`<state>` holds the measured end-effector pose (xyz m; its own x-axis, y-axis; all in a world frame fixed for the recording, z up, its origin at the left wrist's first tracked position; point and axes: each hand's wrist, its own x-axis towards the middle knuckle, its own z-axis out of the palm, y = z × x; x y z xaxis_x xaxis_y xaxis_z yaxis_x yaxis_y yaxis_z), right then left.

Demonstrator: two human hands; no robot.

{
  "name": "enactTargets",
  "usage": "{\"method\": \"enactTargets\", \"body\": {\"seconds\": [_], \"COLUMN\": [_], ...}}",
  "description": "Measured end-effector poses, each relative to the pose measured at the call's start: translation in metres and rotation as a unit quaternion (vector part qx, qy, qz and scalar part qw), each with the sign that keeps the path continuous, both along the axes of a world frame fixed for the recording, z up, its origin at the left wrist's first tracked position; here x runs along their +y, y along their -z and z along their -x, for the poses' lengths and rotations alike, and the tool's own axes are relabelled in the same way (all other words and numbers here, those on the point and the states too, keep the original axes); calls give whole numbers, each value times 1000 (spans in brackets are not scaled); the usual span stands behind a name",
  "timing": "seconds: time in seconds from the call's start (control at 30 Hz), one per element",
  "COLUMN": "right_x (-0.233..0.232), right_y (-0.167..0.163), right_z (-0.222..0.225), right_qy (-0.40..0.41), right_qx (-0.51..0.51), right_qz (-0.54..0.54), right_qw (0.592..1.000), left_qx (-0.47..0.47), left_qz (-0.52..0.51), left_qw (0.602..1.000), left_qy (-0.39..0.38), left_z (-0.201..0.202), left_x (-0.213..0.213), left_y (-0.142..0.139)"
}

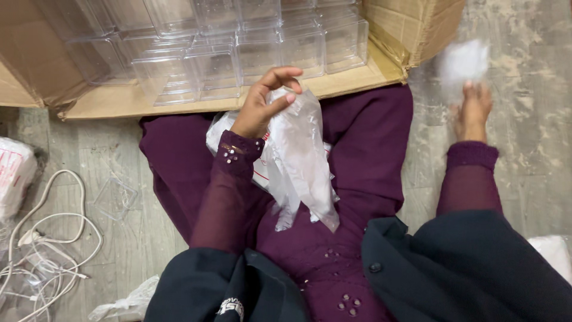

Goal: The person sits on the floor and removes clear plastic boxes from white plastic bags, pulling the bags off by hand. They stack the unwrapped boxes inside a large cardboard box in front of them, repeating the unwrap-and-stack cycle. At one point they briefly reach toward a phone on the floor before resuming unwrapping.

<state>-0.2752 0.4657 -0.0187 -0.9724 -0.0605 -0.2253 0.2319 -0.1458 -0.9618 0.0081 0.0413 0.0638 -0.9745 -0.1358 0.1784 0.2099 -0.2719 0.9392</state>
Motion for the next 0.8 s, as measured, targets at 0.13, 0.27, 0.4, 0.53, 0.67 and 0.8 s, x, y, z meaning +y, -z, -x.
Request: {"method": "enactTargets", "body": {"seconds": [0.13, 0.27, 0.4, 0.53, 0.67, 0.8], "right_x": [-89, -192, -244, -262, -276, -273], "right_y": [-65, -102, -112, -94, -77, -71], "right_z": [-31, -100, -141, -175, -193, -192], "right_qy": [-100, -553, -681, -607, -499, -437], "right_qx": [345, 329, 214, 130, 108, -15], "right_qz": [-15, -23, -221, -27, -12, 90], "right_qw": [933, 765, 664, 784, 860, 895], "left_qx": [33, 48, 85, -26, -124, -123], "left_qz": [90, 163, 172, 244, 139, -57], "left_qw": [988, 949, 950, 965, 981, 986], "left_qy": [119, 264, 248, 96, -53, -93], "left_z": [4, 7, -11, -38, -37, -37], "left_x": [1, -3, -35, -63, -48, -36], "left_y": [-20, -44, -62, -53, -12, 22]}}
